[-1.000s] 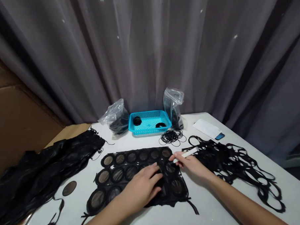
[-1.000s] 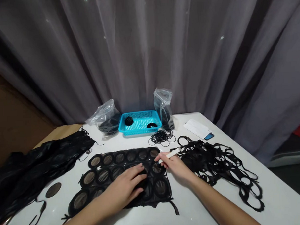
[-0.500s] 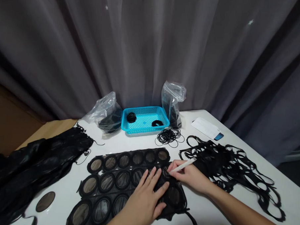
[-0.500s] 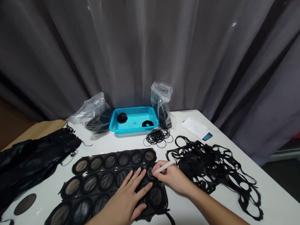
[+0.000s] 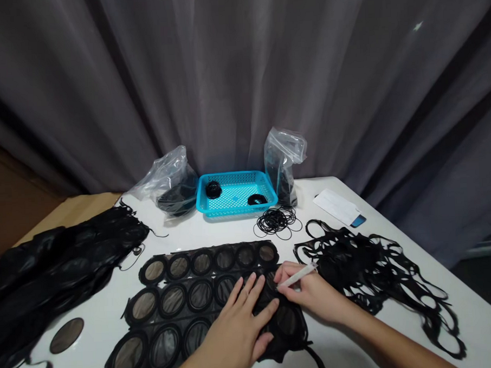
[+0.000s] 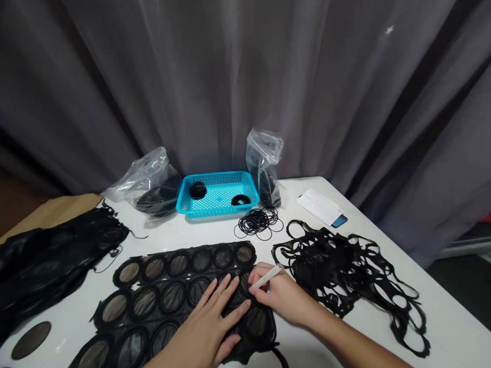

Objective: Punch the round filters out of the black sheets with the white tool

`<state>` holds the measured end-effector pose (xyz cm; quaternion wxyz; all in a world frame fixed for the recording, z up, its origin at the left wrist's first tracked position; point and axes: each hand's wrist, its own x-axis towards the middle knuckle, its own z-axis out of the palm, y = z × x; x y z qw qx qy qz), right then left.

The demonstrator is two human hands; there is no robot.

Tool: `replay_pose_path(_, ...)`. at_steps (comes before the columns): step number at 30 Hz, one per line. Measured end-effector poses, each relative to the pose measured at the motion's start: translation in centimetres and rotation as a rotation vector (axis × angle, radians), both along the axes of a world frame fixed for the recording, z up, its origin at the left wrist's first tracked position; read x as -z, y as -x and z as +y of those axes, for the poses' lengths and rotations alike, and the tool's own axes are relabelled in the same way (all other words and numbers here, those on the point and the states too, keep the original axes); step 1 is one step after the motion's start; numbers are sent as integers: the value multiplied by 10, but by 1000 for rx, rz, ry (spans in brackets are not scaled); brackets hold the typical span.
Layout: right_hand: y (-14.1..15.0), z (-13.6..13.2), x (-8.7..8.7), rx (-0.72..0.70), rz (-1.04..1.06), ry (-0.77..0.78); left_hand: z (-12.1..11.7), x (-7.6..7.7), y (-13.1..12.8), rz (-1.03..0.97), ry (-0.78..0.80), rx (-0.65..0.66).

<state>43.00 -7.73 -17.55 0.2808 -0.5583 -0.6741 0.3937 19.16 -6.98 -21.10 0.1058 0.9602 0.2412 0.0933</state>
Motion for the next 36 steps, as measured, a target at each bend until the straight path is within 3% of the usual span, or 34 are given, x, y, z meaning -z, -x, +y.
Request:
replay_pose_path(6,7,-15,15,-176,-383,-297,1,-2,-1,-11,33,-17)
replay_pose_path(9,-13,3,16,20,-517,-351,-1,-2,-1,-11,33,-28)
replay_pose_path(11,-31,22,12,220,-469,-348,-2,-1,-1,-19,27,-36)
replay_pose_path(13,-43,40,6,315,-330,-314,0,-1,-2,-15,23,-38)
replay_pose_path(17,-35,56,-2,187,-124,-191,14,-3,-8,4,5,-56)
replay_pose_path(22,-12,57,5,-10,-8,-80,38,-1,-17,18,-61,-131)
replay_pose_path(27,-11,60,15,-18,32,-77,39,8,-18,-15,-75,-152)
replay_pose_path(36,-9,63,8,-25,7,-60,36,1,-19,36,-42,-153)
